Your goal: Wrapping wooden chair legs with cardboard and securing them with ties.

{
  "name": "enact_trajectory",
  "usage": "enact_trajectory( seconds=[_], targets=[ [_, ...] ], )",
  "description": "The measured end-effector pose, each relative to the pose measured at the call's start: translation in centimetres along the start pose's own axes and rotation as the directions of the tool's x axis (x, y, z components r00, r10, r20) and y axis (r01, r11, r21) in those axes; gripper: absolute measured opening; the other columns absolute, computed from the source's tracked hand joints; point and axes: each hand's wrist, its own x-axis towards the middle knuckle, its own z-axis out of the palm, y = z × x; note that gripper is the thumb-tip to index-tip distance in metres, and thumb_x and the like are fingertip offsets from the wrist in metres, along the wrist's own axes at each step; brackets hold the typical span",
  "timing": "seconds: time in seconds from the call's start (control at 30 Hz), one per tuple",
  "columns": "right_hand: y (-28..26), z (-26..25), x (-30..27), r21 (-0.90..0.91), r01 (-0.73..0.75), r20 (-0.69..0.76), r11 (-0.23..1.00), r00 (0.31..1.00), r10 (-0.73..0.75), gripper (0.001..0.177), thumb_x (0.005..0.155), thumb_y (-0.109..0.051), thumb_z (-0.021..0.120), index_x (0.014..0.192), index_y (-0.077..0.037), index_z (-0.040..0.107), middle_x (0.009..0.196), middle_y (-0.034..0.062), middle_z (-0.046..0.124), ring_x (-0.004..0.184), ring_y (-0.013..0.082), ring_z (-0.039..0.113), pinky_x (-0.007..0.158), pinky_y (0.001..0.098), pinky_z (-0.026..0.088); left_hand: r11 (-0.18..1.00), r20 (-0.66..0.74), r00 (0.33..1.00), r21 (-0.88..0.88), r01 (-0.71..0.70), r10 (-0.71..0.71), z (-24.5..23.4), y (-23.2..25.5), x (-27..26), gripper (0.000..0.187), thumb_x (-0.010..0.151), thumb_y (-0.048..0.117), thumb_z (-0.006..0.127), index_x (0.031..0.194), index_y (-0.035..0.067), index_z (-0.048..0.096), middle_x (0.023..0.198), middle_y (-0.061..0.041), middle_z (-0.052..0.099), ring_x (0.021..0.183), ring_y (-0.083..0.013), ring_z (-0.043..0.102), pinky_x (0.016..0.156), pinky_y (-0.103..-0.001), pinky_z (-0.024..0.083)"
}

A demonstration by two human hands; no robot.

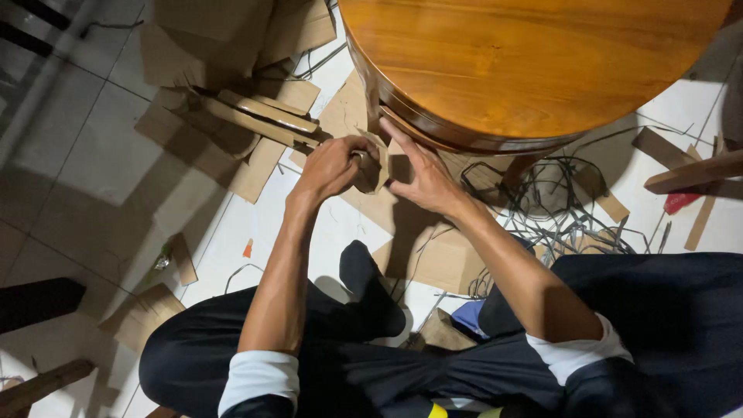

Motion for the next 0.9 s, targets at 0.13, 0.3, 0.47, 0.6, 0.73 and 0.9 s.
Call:
enact_trajectory(
  seconds=[0.13, 0.3, 0.47, 0.6, 0.73, 0.9],
  targets=[
    [2.6, 1.2, 0.2, -0.032, 0.064, 0.007, 0.997, 0.998, -0.064, 0.100, 0.072, 0.000, 0.076, 0.161, -0.021, 0.036, 0.158, 0.0188, 0.043, 0.143, 0.0473, 0.043, 0.117, 0.0601, 0.036, 0.998, 0.021, 0.998, 0.017, -0.052, 0.052, -0.2, 0.4, -0.2, 0.037, 0.083, 0.013, 0.050, 0.109, 0.020, 0.075, 0.114, -0.012, 0.077, 0.114, -0.0431, 0.068, 0.096, -0.060, 0.053],
    [3.4, 2.0, 0.8, 0.022, 0.020, 0.012, 1.000, 1.000, -0.020, 0.088, 0.066, -0.004, 0.077, 0.147, -0.017, 0.045, 0.148, 0.0129, 0.052, 0.137, 0.0412, 0.050, 0.114, 0.0576, 0.040, 0.994, -0.075, 0.993, -0.064, -0.092, 0.087, -0.3, -1.2, 0.3, 0.030, 0.087, 0.015, 0.053, 0.110, 0.017, 0.071, 0.108, -0.014, 0.075, 0.109, -0.0455, 0.068, 0.092, -0.062, 0.052],
    [3.4, 1.8, 1.3, 0.045, 0.097, -0.007, 0.994, 0.995, -0.097, 0.084, 0.071, -0.006, 0.080, 0.148, -0.016, 0.047, 0.148, 0.0189, 0.051, 0.136, 0.0459, 0.050, 0.113, 0.0585, 0.041, 0.967, -0.134, 0.991, -0.251, -0.032, -0.002, -2.1, 0.3, -1.1, 0.033, 0.084, 0.019, 0.045, 0.101, 0.022, 0.072, 0.083, -0.008, 0.075, 0.104, -0.0364, 0.071, 0.095, -0.052, 0.052],
    [1.8, 1.9, 0.9, 0.003, 0.136, 0.011, 0.991, 0.991, -0.136, 0.103, 0.069, -0.009, 0.084, 0.159, -0.017, 0.035, 0.158, 0.0185, 0.041, 0.144, 0.0456, 0.041, 0.116, 0.0606, 0.036, 0.973, -0.075, 0.996, -0.224, -0.061, 0.046, -1.5, 0.7, -1.3, 0.032, 0.085, 0.018, 0.047, 0.105, 0.015, 0.071, 0.096, -0.023, 0.074, 0.105, -0.0486, 0.067, 0.093, -0.060, 0.050],
    [5.1, 2.6, 0.8, -0.034, 0.161, 0.036, 0.986, 0.986, -0.160, 0.093, 0.071, -0.030, 0.090, 0.152, -0.013, 0.046, 0.147, 0.0157, 0.052, 0.137, 0.0410, 0.048, 0.115, 0.0556, 0.038, 0.963, -0.036, 0.998, -0.266, -0.050, 0.042, -1.2, 0.1, -0.9, 0.027, 0.082, 0.020, 0.046, 0.093, 0.015, 0.070, 0.083, -0.016, 0.072, 0.095, -0.0427, 0.069, 0.090, -0.056, 0.051],
    [8.9, 3.9, 0.6, -0.036, 0.123, -0.120, 0.992, 0.985, -0.126, 0.047, 0.069, -0.028, 0.097, 0.098, -0.018, 0.062, 0.102, 0.0006, 0.063, 0.105, 0.0270, 0.066, 0.099, 0.0431, 0.049, 0.939, -0.253, 0.962, -0.345, 0.008, -0.101, -0.6, -1.9, -0.1, 0.032, 0.084, 0.030, 0.050, 0.104, 0.024, 0.075, 0.097, -0.012, 0.074, 0.104, -0.0394, 0.068, 0.095, -0.051, 0.052]
  ],
)
